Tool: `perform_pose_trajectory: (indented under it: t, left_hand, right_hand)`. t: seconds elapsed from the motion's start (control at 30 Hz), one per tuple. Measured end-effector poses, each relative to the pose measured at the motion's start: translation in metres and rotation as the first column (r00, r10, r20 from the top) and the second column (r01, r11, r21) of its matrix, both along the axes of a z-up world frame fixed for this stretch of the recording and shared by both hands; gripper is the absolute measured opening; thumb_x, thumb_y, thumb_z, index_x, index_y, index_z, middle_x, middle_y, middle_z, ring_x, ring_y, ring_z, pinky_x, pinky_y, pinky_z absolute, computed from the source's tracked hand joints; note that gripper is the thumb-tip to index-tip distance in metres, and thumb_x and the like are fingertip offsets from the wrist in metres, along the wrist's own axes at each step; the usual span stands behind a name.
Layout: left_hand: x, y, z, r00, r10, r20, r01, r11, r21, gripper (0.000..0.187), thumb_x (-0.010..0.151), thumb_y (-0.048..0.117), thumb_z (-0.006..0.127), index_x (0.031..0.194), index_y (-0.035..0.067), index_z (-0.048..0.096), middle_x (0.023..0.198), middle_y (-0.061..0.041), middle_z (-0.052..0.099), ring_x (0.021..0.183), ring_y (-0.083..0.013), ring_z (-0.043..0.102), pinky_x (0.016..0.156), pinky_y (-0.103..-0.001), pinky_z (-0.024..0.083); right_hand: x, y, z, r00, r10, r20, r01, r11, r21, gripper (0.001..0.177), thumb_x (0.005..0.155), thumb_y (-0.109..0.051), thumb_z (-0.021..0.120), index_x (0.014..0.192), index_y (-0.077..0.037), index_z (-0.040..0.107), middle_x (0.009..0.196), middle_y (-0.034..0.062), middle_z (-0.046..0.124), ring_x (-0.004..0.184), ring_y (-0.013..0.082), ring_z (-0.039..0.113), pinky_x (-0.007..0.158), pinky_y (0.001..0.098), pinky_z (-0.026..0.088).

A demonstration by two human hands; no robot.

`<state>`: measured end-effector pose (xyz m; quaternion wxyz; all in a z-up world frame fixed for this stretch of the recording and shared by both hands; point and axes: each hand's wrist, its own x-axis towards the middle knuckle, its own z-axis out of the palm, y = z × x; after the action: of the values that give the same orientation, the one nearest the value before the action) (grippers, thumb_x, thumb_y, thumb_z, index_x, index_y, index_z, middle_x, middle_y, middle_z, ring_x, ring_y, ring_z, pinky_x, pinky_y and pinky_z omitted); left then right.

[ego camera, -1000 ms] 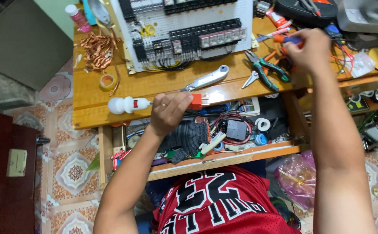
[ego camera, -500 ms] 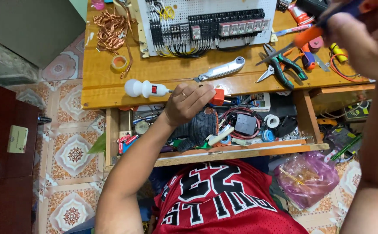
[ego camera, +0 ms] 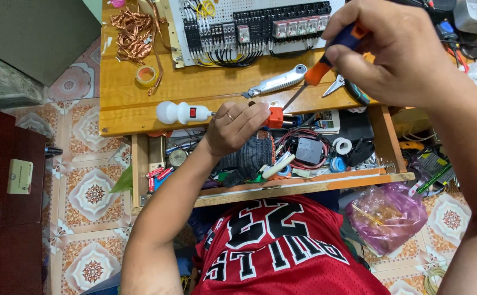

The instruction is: Wiring a light bulb socket and connecting it to a control panel using a screwdriver

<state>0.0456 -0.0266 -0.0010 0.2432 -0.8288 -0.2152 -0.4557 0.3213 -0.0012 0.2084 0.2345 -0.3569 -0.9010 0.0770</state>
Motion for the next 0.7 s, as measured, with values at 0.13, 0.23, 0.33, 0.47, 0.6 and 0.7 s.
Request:
perform_pose_trajectory:
  t: [0.13, 0.23, 0.33, 0.47, 0.6, 0.7]
  left_hand:
    - [0.001, -0.002, 0.001, 1.0, 0.022, -0.002, -0.022, 0.999, 0.028, 0.024, 0.111, 0.019, 0.055, 0.126, 0.004, 0.066, 0.119, -0.011, 0.076, 0.097, -0.0206, 0.074, 0.078, -0.035, 0.048]
    - [0.002, -0.003, 0.005, 1.0, 0.029, -0.005, -0.028, 0.999, 0.046, 0.021, 0.11, 0.016, 0.056, 0.125, 0.005, 0.066, 0.118, -0.01, 0.076, 0.096, -0.0188, 0.074, 0.078, -0.033, 0.047]
    - [0.002, -0.004, 0.006, 0.999, 0.025, -0.02, -0.024, 0.998, 0.055, 0.019, 0.108, 0.007, 0.06, 0.126, 0.004, 0.064, 0.118, -0.01, 0.076, 0.094, -0.0181, 0.074, 0.078, -0.033, 0.047]
    - [0.003, -0.005, 0.007, 0.999, 0.019, -0.026, -0.017, 0.999, 0.047, 0.019, 0.108, 0.007, 0.059, 0.126, 0.004, 0.063, 0.118, -0.01, 0.076, 0.094, -0.0175, 0.074, 0.079, -0.032, 0.046]
    - [0.003, -0.004, 0.006, 1.0, -0.01, -0.014, 0.011, 0.999, 0.051, 0.018, 0.107, 0.007, 0.06, 0.124, 0.003, 0.065, 0.117, -0.011, 0.077, 0.096, -0.0178, 0.075, 0.076, -0.033, 0.045]
    - [0.002, -0.003, 0.002, 1.0, -0.015, 0.005, 0.015, 0.999, 0.046, 0.026, 0.11, 0.019, 0.06, 0.131, 0.003, 0.061, 0.12, -0.011, 0.077, 0.094, -0.0188, 0.076, 0.077, -0.035, 0.048]
  right_hand:
    - [-0.008, -0.001, -0.002, 0.995, 0.093, 0.037, -0.095, 0.995, 0.041, 0.011, 0.109, -0.003, 0.072, 0.119, -0.003, 0.065, 0.103, 0.0089, 0.065, 0.08, 0.0222, 0.056, 0.074, 0.0348, 0.043]
    - [-0.014, 0.001, -0.004, 0.989, 0.143, 0.028, -0.143, 0.989, 0.034, 0.01, 0.108, -0.003, 0.07, 0.116, -0.003, 0.064, 0.1, 0.0099, 0.064, 0.08, 0.0239, 0.056, 0.074, 0.0359, 0.042]
    - [-0.02, 0.001, -0.002, 0.984, 0.173, 0.032, -0.174, 0.985, 0.019, 0.009, 0.107, -0.004, 0.069, 0.114, -0.003, 0.063, 0.099, 0.0097, 0.062, 0.079, 0.0246, 0.053, 0.072, 0.0362, 0.041]
    - [-0.025, 0.002, 0.0, 0.986, 0.156, 0.061, -0.156, 0.988, -0.012, 0.009, 0.108, -0.009, 0.069, 0.112, -0.007, 0.061, 0.091, 0.0067, 0.058, 0.072, 0.0232, 0.052, 0.069, 0.0372, 0.041]
    - [-0.029, 0.006, 0.001, 0.983, 0.162, 0.084, -0.16, 0.987, -0.028, 0.008, 0.106, -0.011, 0.069, 0.111, -0.008, 0.062, 0.088, 0.0066, 0.058, 0.071, 0.0243, 0.052, 0.067, 0.0376, 0.041]
    - [-0.032, 0.007, 0.003, 0.98, 0.183, 0.08, -0.178, 0.981, -0.074, 0.01, 0.105, -0.011, 0.067, 0.112, -0.007, 0.061, 0.088, 0.0079, 0.058, 0.067, 0.0246, 0.051, 0.066, 0.037, 0.042]
